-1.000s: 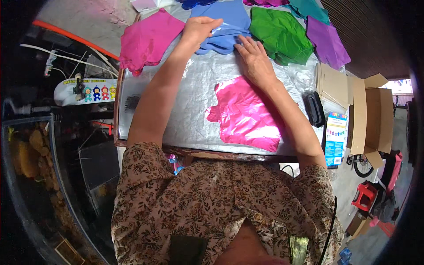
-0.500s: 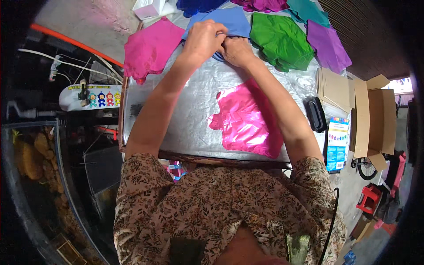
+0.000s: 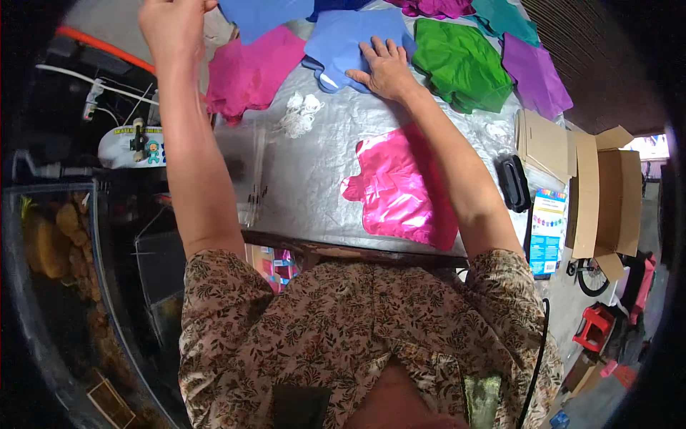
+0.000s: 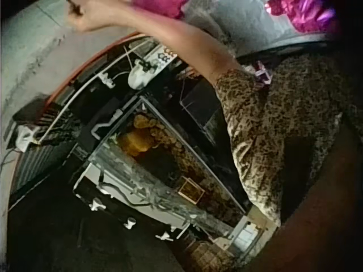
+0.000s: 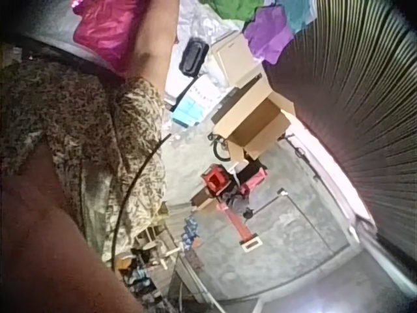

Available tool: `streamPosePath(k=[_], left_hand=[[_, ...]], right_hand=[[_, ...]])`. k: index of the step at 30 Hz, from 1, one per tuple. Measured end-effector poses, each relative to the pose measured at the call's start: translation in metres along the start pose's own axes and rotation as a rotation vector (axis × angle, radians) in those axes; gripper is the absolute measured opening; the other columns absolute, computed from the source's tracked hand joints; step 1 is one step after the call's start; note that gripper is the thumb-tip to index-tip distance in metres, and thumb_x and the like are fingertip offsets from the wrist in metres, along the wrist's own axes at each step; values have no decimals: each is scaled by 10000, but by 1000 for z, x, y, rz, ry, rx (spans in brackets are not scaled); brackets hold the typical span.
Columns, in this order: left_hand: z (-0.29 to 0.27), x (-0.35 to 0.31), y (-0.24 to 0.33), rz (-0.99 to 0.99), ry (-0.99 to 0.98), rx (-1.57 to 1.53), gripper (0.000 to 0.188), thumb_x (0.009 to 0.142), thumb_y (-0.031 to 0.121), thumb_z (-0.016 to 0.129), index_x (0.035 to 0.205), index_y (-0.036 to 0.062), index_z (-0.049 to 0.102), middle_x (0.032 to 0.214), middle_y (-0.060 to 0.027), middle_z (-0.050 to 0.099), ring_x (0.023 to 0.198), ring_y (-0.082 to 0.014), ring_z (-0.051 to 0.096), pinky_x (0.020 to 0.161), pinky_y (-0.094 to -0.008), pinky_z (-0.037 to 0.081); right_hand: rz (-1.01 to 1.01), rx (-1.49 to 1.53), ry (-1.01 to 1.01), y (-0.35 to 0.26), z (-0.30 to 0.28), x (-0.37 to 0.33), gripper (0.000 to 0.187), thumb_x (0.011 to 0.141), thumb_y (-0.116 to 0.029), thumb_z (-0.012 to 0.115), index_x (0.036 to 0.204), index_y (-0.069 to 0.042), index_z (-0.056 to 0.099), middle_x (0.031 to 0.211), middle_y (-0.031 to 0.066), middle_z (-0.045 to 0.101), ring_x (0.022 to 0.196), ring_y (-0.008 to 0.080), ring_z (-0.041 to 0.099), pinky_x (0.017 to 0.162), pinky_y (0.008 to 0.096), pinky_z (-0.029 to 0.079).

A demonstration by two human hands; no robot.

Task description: Folding and placing colored material sheets into plastic packaging sleeves with cardboard backings.

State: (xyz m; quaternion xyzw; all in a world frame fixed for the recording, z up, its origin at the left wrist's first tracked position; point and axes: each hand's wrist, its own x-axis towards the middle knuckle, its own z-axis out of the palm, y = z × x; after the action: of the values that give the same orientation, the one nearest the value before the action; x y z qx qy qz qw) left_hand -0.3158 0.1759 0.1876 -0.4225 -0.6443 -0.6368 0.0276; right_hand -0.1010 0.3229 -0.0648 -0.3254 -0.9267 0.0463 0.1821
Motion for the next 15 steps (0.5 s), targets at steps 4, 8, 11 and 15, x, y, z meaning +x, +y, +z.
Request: streamPosePath(k=[4, 8, 11, 15], left_hand=[[-5, -49, 52, -91, -84, -156, 127, 926, 176, 704, 947, 52, 710, 742, 24, 643, 616, -55, 555, 528, -236, 444], [11, -112, 51, -162, -187, -238, 90, 931, 150, 687, 914, 61, 686, 715, 3, 647, 642, -78, 597, 544, -246, 471], [1, -173, 22, 444, -666, 47, 234, 919, 46, 668, 1149, 64, 705, 1111, -34, 734, 964, -100, 698, 714, -226, 576], [12, -252, -9, 691, -874, 27, 202, 881, 52, 689, 1078, 93, 709, 1162, -22, 722, 1135, -166, 673, 773, -270, 611]], right_hand=[[-51, 76, 50, 12, -7, 3, 724, 924, -627, 545, 1381, -66, 545, 1451, 250, 490, 1329, 441, 463, 1093, 583, 332], [271, 1402, -102, 40, -62, -13, 704, 960, -609, 531, 1334, -13, 557, 1256, 175, 643, 1085, 369, 643, 1008, 542, 471], [550, 2104, -182, -14, -145, -64, 567, 988, -509, 569, 1178, 24, 613, 1121, 214, 695, 1042, 313, 693, 908, 432, 579], [593, 1897, -26, 30, -190, -181, 759, 966, -698, 436, 1169, -6, 675, 1190, 203, 667, 1006, 302, 673, 1001, 458, 503]])
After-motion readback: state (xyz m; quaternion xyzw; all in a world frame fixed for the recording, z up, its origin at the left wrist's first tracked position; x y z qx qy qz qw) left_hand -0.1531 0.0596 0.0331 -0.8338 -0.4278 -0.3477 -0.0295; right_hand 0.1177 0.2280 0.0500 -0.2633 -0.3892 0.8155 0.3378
